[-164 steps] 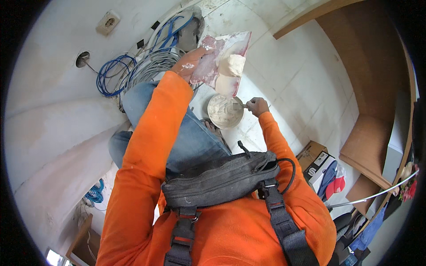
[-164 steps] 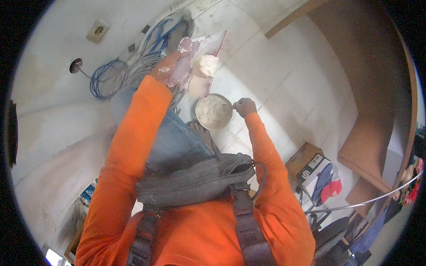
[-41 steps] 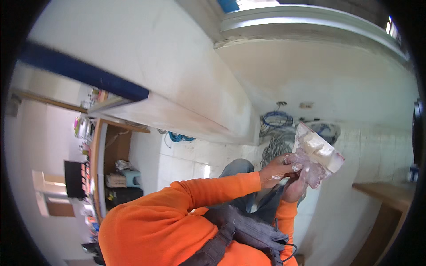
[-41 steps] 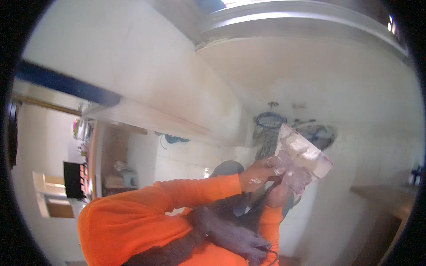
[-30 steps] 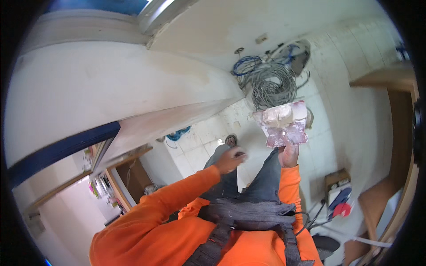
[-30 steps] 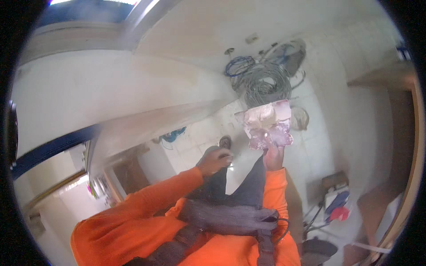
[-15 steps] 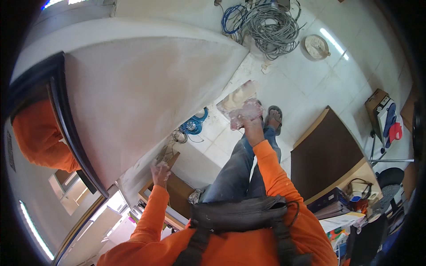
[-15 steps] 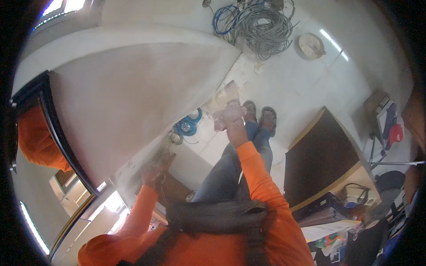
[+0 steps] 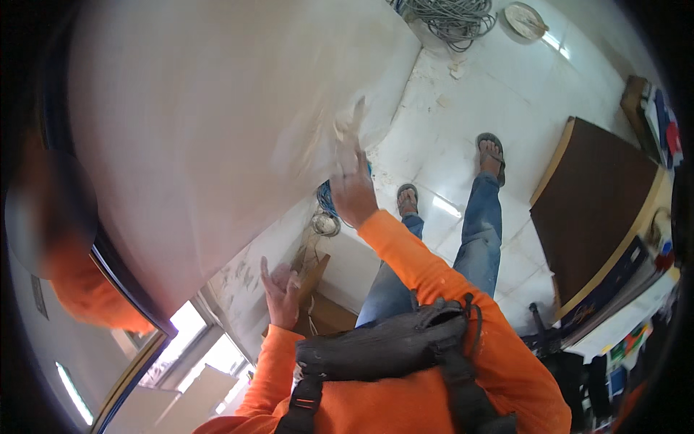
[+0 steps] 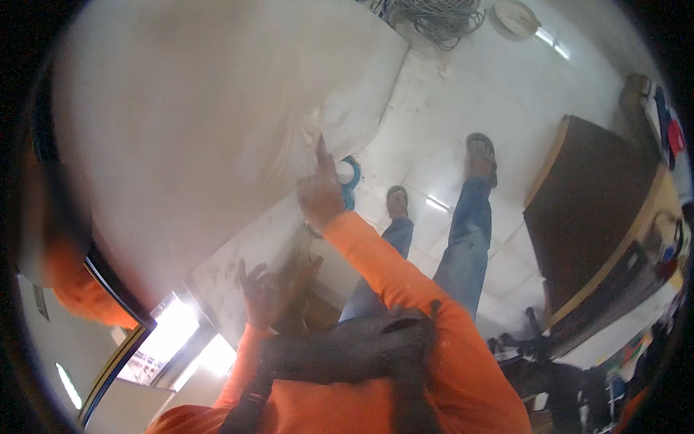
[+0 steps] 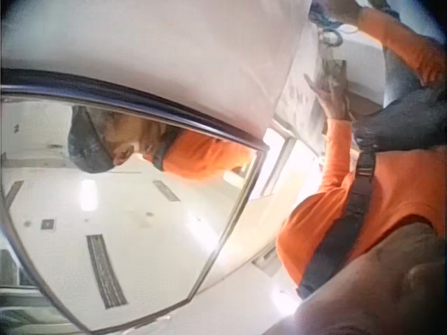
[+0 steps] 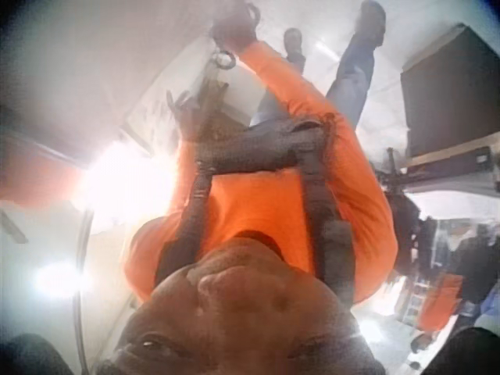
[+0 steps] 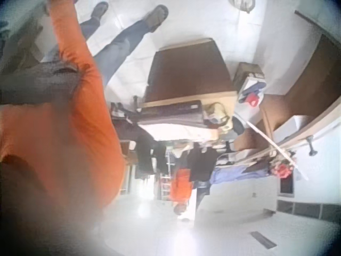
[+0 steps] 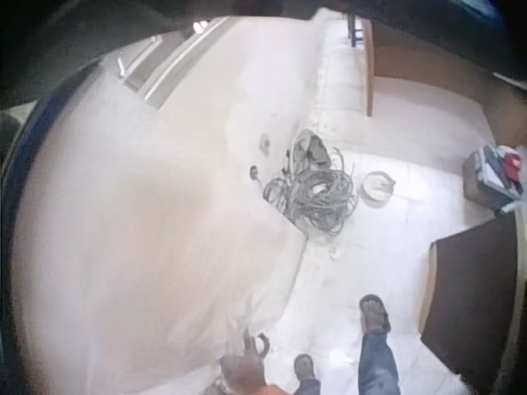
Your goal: The person sands a wall with sandpaper, scoops putty from a bowl onto a board using a spatula, and applies the putty onto the wall with the board.
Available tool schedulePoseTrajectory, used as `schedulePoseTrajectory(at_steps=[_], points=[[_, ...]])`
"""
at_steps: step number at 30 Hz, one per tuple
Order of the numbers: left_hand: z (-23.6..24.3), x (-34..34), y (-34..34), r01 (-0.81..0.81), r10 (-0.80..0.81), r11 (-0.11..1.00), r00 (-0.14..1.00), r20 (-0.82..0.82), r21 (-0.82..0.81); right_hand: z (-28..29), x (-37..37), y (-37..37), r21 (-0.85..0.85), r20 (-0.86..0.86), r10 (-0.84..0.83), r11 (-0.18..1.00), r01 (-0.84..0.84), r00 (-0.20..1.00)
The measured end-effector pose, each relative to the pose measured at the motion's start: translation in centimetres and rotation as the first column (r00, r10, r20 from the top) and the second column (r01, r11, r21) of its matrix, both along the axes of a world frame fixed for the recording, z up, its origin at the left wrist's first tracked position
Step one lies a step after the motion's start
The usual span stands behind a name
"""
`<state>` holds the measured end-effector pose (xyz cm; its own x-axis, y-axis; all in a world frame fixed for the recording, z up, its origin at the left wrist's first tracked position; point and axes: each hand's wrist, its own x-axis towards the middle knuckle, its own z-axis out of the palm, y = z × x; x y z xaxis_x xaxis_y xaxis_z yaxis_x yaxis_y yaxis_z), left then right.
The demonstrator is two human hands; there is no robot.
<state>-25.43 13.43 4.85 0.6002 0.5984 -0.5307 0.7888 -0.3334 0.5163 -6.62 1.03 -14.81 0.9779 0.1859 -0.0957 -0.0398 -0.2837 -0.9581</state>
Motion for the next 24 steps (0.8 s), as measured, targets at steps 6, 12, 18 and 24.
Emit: schedulePoseTrajectory(at_steps=[6,12,18,24], points=[[-0.4,-7.4,6.0,-0.098,0.089,0.981,0.994,-0.061,-0.166,4.5,3.6,6.0,-0.087,-0.309,-0.188,0.982,0.169,0.933],[-2.5,-9.2,13.0,-0.239,0.251,0.937,0.968,0.014,-0.256,9.2,-4.8,2.3,-0.107,0.299,0.075,0.993,-0.045,0.951],[2.2,3.7,11.2,0.095,-0.048,0.990,0.921,0.387,-0.101,2.0,2.7,-5.5,0.055,-0.323,-0.259,0.955,0.291,0.910],[3.3,9.5,7.8,0.229,-0.203,0.973,0.785,0.586,0.030,-3.4,15.1,-8.3,0.130,0.010,-0.230,0.965,0.227,0.973]])
